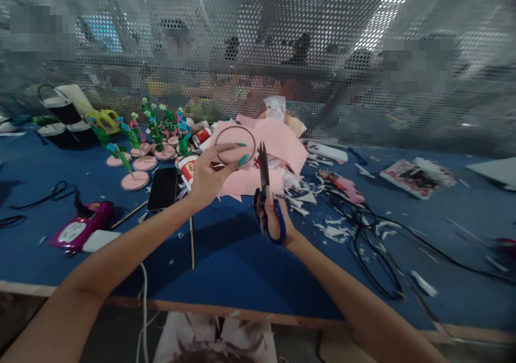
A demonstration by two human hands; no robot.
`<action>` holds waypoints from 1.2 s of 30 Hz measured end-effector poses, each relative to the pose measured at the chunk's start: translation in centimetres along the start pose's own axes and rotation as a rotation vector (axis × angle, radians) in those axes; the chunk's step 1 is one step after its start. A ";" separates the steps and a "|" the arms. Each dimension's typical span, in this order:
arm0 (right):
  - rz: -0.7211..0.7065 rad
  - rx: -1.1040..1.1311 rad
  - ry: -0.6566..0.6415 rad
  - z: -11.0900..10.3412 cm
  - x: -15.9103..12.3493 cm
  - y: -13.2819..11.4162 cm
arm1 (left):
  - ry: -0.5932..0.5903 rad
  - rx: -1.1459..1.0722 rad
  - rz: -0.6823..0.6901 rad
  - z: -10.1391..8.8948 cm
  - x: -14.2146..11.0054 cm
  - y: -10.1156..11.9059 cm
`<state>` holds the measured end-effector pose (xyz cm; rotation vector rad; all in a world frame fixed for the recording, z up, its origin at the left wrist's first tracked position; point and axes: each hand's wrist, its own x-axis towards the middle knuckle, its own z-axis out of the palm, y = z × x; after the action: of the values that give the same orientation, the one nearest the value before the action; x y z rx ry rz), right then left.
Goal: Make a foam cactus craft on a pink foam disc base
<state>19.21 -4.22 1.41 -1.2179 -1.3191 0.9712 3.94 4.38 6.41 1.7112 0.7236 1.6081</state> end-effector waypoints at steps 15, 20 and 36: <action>-0.091 -0.086 -0.017 -0.1 -0.4 -0.1 | 0.020 0.012 -0.014 0.7 -0.8 0.6; -0.104 -0.110 -0.025 -0.3 -0.4 0.2 | 0.031 0.039 0.010 0.8 -1.0 0.4; -0.108 -0.179 0.013 -0.5 0.0 0.7 | 0.068 0.045 0.004 1.2 -1.7 0.5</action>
<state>19.76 -4.21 0.82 -1.2708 -1.4709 0.7795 4.93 2.65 5.75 1.6977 0.7953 1.6715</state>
